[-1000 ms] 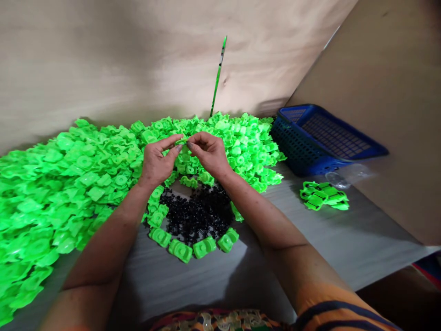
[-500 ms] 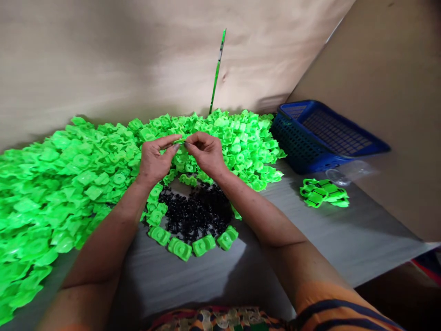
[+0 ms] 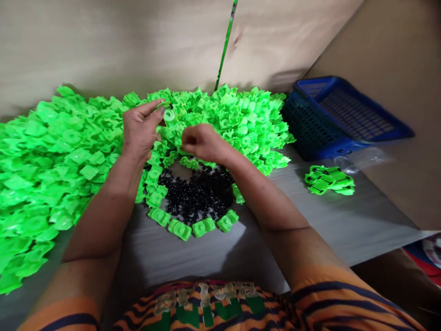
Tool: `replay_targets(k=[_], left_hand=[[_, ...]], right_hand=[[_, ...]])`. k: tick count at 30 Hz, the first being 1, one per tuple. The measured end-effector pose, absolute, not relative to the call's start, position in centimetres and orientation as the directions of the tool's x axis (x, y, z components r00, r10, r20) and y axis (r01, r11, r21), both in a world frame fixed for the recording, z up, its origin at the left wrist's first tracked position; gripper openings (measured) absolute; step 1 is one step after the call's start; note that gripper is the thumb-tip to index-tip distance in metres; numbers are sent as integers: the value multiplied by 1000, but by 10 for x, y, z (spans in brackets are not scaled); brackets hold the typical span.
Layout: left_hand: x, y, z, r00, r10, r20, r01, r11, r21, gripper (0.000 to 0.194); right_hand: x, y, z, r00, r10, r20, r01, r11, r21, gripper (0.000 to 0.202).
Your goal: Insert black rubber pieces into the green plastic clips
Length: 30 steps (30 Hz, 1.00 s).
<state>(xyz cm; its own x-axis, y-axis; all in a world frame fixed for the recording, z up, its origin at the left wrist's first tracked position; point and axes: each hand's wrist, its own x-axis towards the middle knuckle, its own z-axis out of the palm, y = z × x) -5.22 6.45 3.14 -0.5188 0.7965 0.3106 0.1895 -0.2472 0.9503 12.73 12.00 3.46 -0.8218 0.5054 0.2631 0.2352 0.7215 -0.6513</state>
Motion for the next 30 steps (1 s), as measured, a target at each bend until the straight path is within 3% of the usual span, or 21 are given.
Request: replay_targets(k=[3,6,11,18,22,26,28,30], left_hand=[[-47,63,33,-495,824,275,173,-217,961,42],[-39,61,34,-500,822,274,147,-231,962,37],[-32,59,40,-539,800,264,124,-235,964,33],[-27,52,45,-481,848,223,116,-191,975,39],[-27,51,45,-472,849,237,120,-205,971,40],[-31,52,44,-462,851,247,132,-210,969,39],[-32,53,43,-456,854,251,136,-212,968,38],[-32,53,42,-454,854,254,133,-218,967,38]], right_hand=[[122,93,39,-964,251,-84,263,875,-406,17],[113,73,39,-939,234,-252,290,933,-211,25],[104,67,29,-911,269,-312,306,949,-76,35],[103,67,30,-900,263,-348,299,953,-53,37],[113,77,42,-936,226,-270,280,942,-184,25],[136,102,54,-982,188,18,143,805,-575,15],[146,114,58,-943,281,181,64,684,-727,16],[151,121,60,-844,451,288,43,593,-804,15]])
